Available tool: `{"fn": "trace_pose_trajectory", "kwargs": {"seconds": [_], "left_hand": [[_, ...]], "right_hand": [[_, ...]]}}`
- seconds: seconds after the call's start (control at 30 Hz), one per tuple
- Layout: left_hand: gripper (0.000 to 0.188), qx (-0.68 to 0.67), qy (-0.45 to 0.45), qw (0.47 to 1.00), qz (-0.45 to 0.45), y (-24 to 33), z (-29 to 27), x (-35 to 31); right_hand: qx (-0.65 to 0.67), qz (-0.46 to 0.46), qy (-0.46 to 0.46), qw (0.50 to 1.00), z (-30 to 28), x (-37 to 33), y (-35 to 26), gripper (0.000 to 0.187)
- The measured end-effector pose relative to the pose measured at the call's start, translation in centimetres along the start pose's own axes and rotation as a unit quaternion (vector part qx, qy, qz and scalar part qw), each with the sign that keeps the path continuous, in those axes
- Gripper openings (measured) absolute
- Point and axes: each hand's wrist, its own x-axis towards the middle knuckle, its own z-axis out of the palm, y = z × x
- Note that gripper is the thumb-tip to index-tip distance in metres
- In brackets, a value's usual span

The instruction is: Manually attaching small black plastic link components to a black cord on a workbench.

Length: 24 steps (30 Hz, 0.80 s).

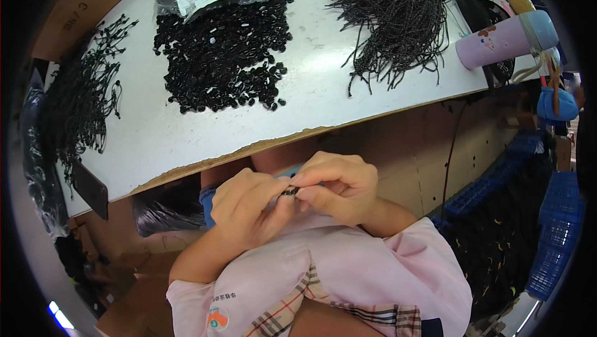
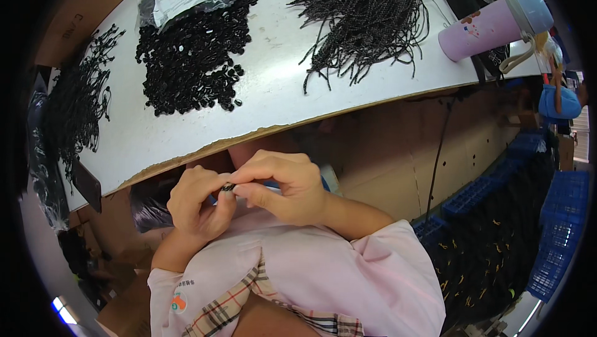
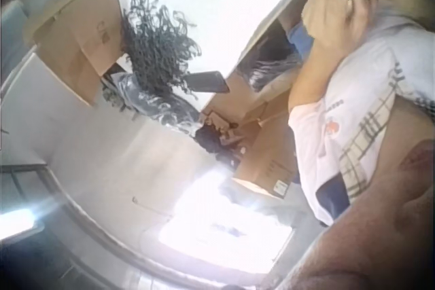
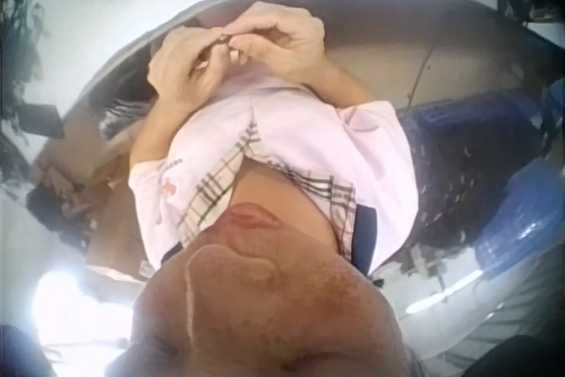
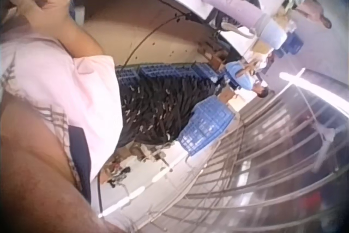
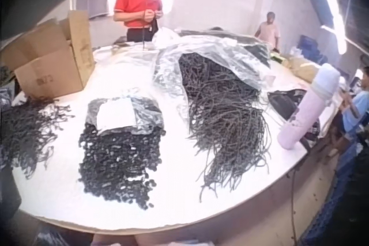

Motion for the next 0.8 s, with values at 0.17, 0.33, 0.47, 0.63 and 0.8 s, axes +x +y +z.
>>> {"fn": "trace_pose_trajectory", "kwargs": {"seconds": [0.17,0.33,0.47,0.63,0.8], "left_hand": [[0.025,0.010,0.051,0.996,-0.078,0.0,0.1,0.1],[0.020,0.045,0.013,0.997,-0.056,0.2,0.5,0.2],[0.011,0.029,0.008,0.994,-0.102,0.5,0.8,0.5],[0.007,-0.180,-0.010,0.937,-0.299,0.7,-0.2,0.0],[0.007,-0.314,0.004,0.863,-0.396,0.9,-0.5,0.3]], "right_hand": [[0.030,-0.004,0.056,0.998,0.3,0.0,0.6,0.014],[-0.035,-0.023,0.051,0.998,0.3,0.3,0.7,0.014],[-0.177,-0.155,0.057,0.970,0.5,0.7,1.1,0.019],[-0.261,-0.213,0.018,0.941,0.3,0.6,1.1,0.024],[-0.066,-0.067,0.058,0.994,0.0,-0.1,0.9,0.016]]}}
